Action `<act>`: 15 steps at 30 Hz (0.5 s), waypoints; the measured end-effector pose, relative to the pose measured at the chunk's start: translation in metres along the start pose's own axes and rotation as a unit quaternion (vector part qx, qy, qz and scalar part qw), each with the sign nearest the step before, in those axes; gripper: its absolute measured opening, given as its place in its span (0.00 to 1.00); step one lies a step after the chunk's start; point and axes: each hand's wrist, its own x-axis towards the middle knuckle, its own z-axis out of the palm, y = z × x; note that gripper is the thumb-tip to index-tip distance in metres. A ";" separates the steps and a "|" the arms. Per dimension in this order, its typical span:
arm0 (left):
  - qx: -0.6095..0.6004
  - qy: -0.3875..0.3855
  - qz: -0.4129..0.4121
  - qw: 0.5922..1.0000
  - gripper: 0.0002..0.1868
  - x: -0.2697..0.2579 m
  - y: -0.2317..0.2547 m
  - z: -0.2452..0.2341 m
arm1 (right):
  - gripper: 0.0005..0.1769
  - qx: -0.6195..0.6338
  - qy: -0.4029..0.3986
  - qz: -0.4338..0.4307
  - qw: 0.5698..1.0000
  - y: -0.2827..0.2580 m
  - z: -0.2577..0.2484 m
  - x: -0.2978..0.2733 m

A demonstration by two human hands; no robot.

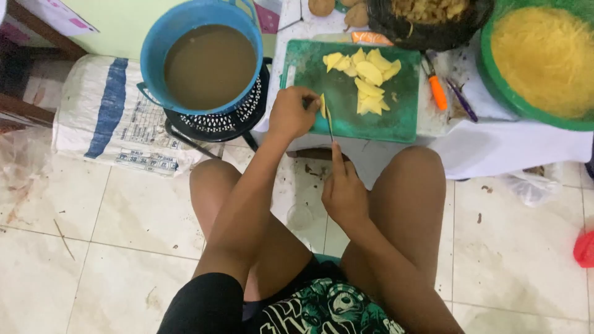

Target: Slicing peeled potatoes into thin julienne strips using a knife on a cutting board while sitting on the floor.

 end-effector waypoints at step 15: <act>0.141 0.081 0.372 0.914 0.24 -0.019 0.056 0.016 | 0.32 -0.131 0.141 0.033 0.981 0.024 -0.034 0.032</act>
